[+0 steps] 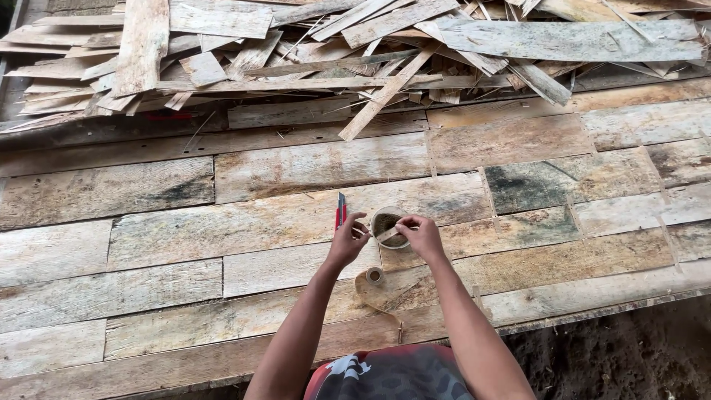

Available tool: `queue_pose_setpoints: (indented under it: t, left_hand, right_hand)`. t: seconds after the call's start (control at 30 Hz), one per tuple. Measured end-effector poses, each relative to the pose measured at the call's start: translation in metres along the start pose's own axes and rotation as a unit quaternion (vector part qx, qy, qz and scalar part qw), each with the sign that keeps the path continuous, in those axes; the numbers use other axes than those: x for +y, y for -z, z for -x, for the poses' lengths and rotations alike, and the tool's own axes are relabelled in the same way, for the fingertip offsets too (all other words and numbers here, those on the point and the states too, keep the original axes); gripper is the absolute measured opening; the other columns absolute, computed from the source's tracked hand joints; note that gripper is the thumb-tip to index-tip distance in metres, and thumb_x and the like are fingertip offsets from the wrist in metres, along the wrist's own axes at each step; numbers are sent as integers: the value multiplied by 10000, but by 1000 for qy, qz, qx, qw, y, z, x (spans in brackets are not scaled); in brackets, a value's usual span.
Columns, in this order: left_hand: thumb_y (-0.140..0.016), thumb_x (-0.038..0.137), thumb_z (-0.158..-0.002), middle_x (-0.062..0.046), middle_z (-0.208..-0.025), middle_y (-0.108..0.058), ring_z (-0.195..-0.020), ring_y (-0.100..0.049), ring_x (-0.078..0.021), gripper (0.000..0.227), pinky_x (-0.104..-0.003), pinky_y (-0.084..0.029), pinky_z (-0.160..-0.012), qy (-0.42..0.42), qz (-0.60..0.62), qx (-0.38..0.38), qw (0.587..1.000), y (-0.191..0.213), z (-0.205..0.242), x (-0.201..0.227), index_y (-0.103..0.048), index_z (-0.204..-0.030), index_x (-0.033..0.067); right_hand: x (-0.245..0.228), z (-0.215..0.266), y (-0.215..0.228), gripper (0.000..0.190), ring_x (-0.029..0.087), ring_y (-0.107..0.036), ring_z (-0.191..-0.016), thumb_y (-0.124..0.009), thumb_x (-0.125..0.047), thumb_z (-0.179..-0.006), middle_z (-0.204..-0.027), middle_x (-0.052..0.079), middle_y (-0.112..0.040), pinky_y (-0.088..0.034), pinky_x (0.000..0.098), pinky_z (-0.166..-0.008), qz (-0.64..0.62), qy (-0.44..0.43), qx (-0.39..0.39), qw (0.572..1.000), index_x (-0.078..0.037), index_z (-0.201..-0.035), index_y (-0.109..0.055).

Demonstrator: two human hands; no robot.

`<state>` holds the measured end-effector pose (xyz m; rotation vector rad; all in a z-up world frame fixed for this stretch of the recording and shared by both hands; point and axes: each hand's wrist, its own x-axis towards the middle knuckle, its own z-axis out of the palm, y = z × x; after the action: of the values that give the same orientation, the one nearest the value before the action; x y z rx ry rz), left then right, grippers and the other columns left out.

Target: The person repeatedly picks up thin wooden strips, applies a paste-like substance from a small container to the strips, and places them into gaps between larger wooden planks on a work surface. A utility knife and tape roll are visible on the table but are not used during the clip.

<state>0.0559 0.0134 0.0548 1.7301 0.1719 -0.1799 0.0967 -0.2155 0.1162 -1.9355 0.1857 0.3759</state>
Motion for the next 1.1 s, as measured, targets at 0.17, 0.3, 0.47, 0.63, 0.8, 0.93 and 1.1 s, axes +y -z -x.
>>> queue_pose_setpoints:
  t: [0.17,0.3,0.47,0.63,0.8,0.93,1.1]
  left_hand:
    - [-700,83,-897,-93,-923,-719,-742,-713,-223,392,-336,-596,-656,-39,-67,19,997,-29,6,-12,-660,-1272,191]
    - [-654,34,-876,-127,-1038,-668,-751,-716,-323,405,-438,-606,-657,-106,-154,-15,982,-50,21,-4,-644,-1252,183]
    - [-608,56,-893,-133,-1379,-451,-915,-693,-495,501,-597,-609,-853,-87,-258,-113,955,-76,33,0,-513,-1377,141]
    - [-555,46,-895,-105,-1509,-329,-886,-687,-520,627,-605,-603,-874,-65,-293,-160,940,-76,45,47,-357,-1487,115]
    - [-477,11,-870,-105,-1667,-206,-938,-658,-552,825,-646,-569,-878,-47,-324,-218,919,-72,47,76,-132,-1614,103]
    - [-517,86,-874,-160,-1647,-282,-1022,-647,-558,903,-654,-550,-870,-35,-318,-237,917,-80,26,46,-32,-1636,91]
    - [-480,20,-873,-194,-1600,-399,-1048,-660,-530,944,-603,-539,-856,-3,-289,-224,931,-81,19,32,53,-1647,105]
  right_hand:
    - [33,-12,-14,79,146,-763,-772,-775,-278,-839,-779,-57,-784,-620,300,-746,125,-80,81,986,-271,-915,-795]
    - [74,-36,-32,82,230,-765,-940,-785,-280,-826,-852,-67,-799,-625,401,-809,227,-80,87,967,-255,-903,-798]
    - [50,-22,-34,37,308,-733,-989,-772,-231,-840,-897,12,-768,-623,446,-837,325,-23,87,941,-224,-864,-798]
    - [36,-15,-28,30,332,-659,-1092,-793,-196,-825,-994,56,-664,-601,434,-891,396,26,109,911,-172,-823,-775]
    - [38,-15,-25,170,363,-595,-1153,-819,-182,-809,-1079,65,-567,-569,468,-952,345,26,119,931,-116,-858,-671]
    - [64,-30,-27,157,302,-594,-1133,-810,-311,-802,-1074,6,-558,-576,426,-936,371,16,142,918,-192,-791,-708]
    - [71,-31,-27,103,286,-576,-1144,-790,-339,-773,-1087,-29,-535,-569,425,-950,393,-21,135,909,-245,-752,-753]
